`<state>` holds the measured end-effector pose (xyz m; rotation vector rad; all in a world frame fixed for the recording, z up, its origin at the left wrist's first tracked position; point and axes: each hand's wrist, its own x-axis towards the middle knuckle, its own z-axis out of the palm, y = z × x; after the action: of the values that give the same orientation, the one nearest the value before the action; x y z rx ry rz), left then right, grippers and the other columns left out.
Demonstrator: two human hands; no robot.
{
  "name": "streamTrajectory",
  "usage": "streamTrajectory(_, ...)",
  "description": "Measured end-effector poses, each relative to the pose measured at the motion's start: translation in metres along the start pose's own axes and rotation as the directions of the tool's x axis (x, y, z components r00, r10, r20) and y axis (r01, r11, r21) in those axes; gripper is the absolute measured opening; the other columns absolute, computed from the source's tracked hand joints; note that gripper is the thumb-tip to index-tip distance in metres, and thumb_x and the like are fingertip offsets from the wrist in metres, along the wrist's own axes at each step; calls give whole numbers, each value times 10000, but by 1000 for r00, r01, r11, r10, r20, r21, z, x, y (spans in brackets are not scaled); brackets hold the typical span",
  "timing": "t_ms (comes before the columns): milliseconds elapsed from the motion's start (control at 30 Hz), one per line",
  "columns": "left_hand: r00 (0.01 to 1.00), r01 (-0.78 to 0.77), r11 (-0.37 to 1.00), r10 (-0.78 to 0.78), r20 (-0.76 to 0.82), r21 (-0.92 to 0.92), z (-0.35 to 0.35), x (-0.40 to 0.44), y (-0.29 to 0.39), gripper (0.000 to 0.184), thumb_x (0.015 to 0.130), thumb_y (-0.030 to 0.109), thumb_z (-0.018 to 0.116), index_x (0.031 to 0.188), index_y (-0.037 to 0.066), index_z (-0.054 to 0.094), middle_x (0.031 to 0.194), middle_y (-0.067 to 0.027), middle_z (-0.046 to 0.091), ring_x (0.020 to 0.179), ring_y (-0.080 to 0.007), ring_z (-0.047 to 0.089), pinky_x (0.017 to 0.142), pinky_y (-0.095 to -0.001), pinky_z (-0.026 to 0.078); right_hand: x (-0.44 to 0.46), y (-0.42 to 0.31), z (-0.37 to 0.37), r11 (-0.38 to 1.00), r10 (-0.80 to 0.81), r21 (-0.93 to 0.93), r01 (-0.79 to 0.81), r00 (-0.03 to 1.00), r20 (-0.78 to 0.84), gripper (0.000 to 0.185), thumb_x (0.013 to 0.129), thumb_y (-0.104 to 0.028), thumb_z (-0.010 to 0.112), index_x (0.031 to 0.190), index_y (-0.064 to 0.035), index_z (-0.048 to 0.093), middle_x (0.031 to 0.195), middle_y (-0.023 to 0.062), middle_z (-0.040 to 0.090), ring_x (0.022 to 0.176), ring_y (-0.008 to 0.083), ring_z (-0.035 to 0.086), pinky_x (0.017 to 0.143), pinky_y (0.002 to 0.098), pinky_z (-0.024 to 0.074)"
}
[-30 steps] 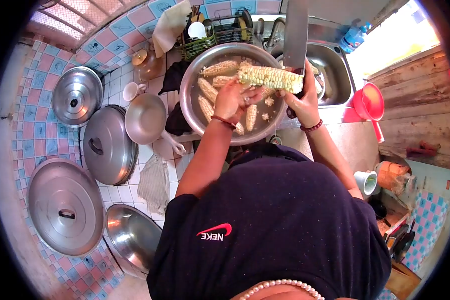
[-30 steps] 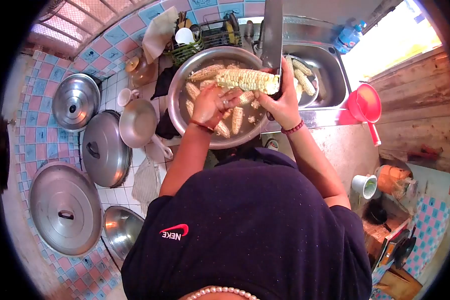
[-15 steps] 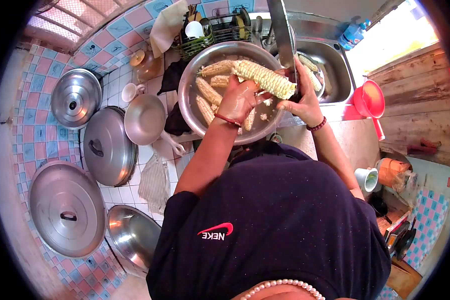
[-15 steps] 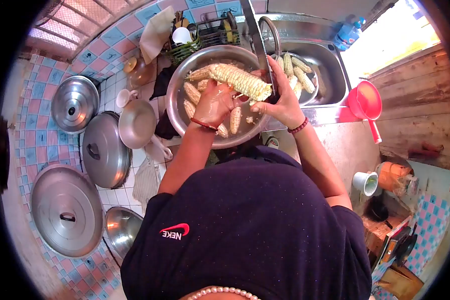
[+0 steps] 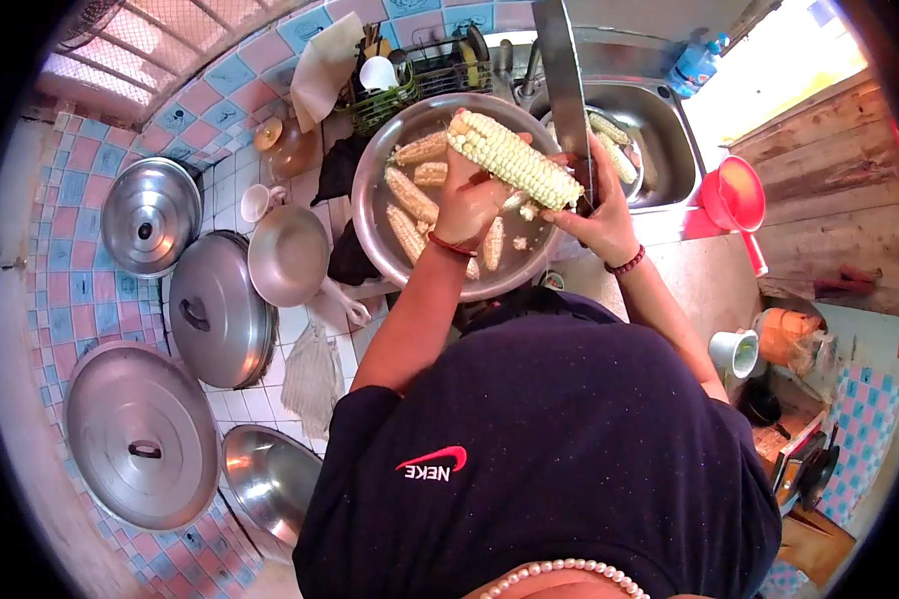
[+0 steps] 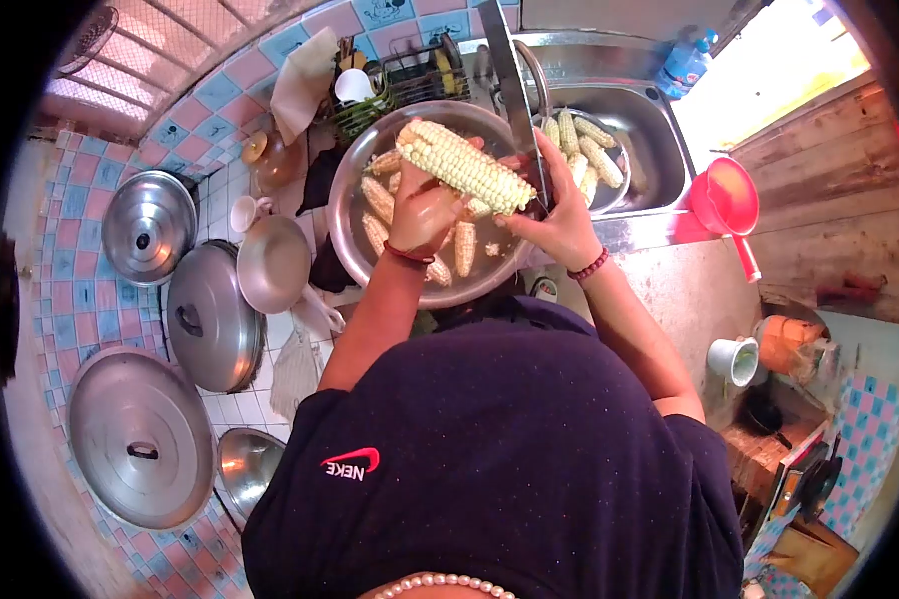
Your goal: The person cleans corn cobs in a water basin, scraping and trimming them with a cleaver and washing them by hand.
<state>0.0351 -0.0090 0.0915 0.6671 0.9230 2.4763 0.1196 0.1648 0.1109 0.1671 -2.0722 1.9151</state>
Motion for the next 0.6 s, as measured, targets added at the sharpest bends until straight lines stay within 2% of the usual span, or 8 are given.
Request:
streamTrajectory(33,994,48,993,-37,99,-105,1,2,5,959,842,-173,506,1560,225,8,1414,-219,454,1288,-324,493,1059,-446,436,-1,3,-3,1000,-6,-15,6,1000,-3,1063,658,20,824,1522,-28,207,1285,110,541,1205,184,527,1045,330,416)
streamTrajectory(233,998,62,998,-61,-17,28,-1,16,-17,757,835,-175,523,1483,96,241,1388,-184,476,1256,-300,528,1037,-432,460,-1,2,-13,995,-25,93,31,998,-65,1011,705,7,809,1518,-24,210,1231,99,559,1137,180,561,1025,320,424)
streamTrajectory(333,998,-28,958,45,-54,285,6,30,-30,656,831,-176,530,1414,37,320,1333,-148,514,1233,-266,545,1006,-397,492,-5,-4,-16,990,43,138,-23,988,-149,971,736,-10,801,1515,-34,222,1198,97,563,1075,176,581,946,310,479)
streamTrajectory(367,989,-97,859,141,-51,503,9,39,-32,662,825,-187,514,1419,22,309,1263,-136,551,1191,-244,569,966,-365,522,-5,-6,-20,987,82,154,-53,979,-188,958,746,-16,798,1514,-40,227,1188,97,564,1053,174,588,908,305,505)
streamTrajectory(400,961,-242,836,276,3,492,21,53,-32,593,845,-168,478,1397,10,355,1132,-127,613,1035,-219,647,862,-321,568,-7,-10,-24,982,92,182,-42,957,-274,883,785,-18,759,1508,-64,253,1159,93,565,986,169,605,747,282,562)
streamTrajectory(467,997,75,795,-56,-51,602,25,64,-5,456,896,-114,447,1336,1,479,999,-100,647,806,-157,681,737,-263,571,-5,-17,-47,994,62,107,-13,880,-470,828,814,-7,718,1501,-76,261,1187,111,564,968,178,617,645,270,576)
streamTrajectory(500,998,-10,773,45,-39,635,19,71,-4,321,920,-64,476,1204,6,608,915,-99,675,727,-137,679,648,-245,572,-5,-24,-62,998,31,68,4,858,-513,725,870,-33,666,1487,-51,286,1233,125,557,978,186,621,703,281,577)
streamTrajectory(600,986,136,702,-25,-167,699,-10,71,11,211,935,23,548,1112,17,664,959,-107,697,719,-181,689,676,-289,572,-8,-19,-113,997,-35,-82,-15,819,-573,799,821,7,726,1470,-40,263,1182,143,591,984,202,643,733,276,581)
